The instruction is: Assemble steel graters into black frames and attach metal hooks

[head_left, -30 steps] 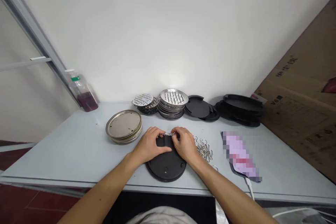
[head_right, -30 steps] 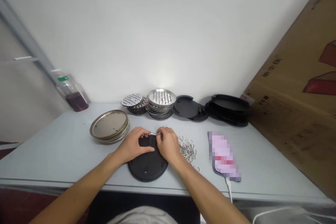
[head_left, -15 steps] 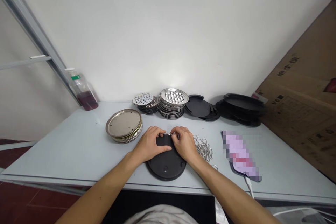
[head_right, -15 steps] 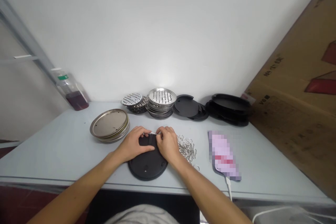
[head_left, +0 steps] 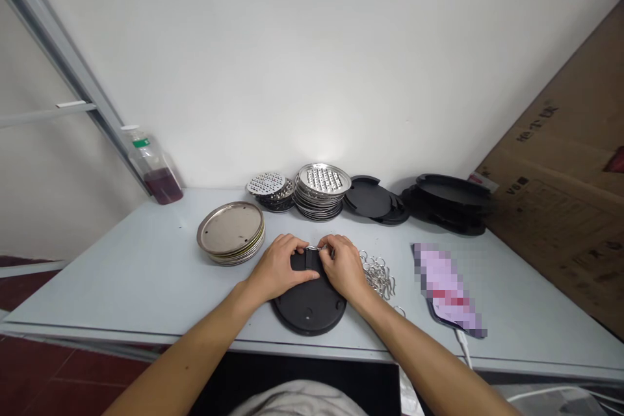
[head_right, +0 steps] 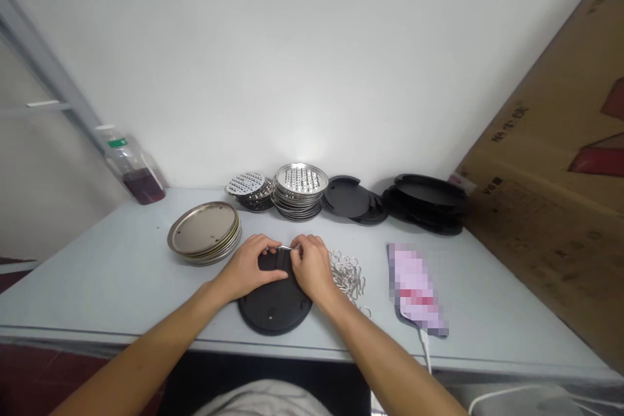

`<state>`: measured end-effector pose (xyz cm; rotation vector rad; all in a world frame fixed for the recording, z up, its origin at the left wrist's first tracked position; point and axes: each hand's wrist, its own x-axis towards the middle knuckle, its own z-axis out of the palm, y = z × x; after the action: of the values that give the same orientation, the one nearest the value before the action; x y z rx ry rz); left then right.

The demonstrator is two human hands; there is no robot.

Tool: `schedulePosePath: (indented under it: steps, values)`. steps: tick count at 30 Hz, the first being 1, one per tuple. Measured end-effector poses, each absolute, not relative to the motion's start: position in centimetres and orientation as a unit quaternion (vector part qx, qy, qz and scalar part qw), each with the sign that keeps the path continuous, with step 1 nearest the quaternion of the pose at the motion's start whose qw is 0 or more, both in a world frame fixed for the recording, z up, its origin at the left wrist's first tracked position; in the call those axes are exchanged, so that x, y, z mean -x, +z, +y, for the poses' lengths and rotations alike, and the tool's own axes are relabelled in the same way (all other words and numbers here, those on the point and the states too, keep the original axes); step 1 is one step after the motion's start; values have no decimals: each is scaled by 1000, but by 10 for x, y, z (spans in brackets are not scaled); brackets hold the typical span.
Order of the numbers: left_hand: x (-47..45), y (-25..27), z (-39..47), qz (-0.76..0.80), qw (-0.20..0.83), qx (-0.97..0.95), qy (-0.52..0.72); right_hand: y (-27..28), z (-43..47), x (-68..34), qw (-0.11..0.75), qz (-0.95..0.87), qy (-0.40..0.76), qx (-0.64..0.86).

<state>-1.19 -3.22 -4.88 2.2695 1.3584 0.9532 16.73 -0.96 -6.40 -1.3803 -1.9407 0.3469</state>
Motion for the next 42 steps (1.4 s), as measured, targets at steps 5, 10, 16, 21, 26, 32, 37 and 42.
schedulePosePath:
  steps: [5,10,16,21,26,32,37,42]
  values:
    - [12,-48,-33,477,167,-796,332,-64,-10,-167,361,-752,136,534]
    - [12,-48,-33,478,169,-796,331,-64,-10,-167,364,-749,138,536]
    - [11,-48,-32,473,162,-800,331,-66,-10,-168,370,-746,120,540]
    - [12,-48,-33,472,165,-800,331,-66,-10,-169,394,-737,129,533]
    - [11,-45,-36,474,168,-799,328,-65,-4,-173,465,-680,269,499]
    - [11,-40,-24,482,221,-790,308,-63,5,-177,510,-585,457,435]
    - [5,-32,-5,475,227,-794,304,-58,2,-176,525,-570,484,407]
    - [2,-16,-7,438,293,-781,336,-55,8,-181,559,-502,514,415]
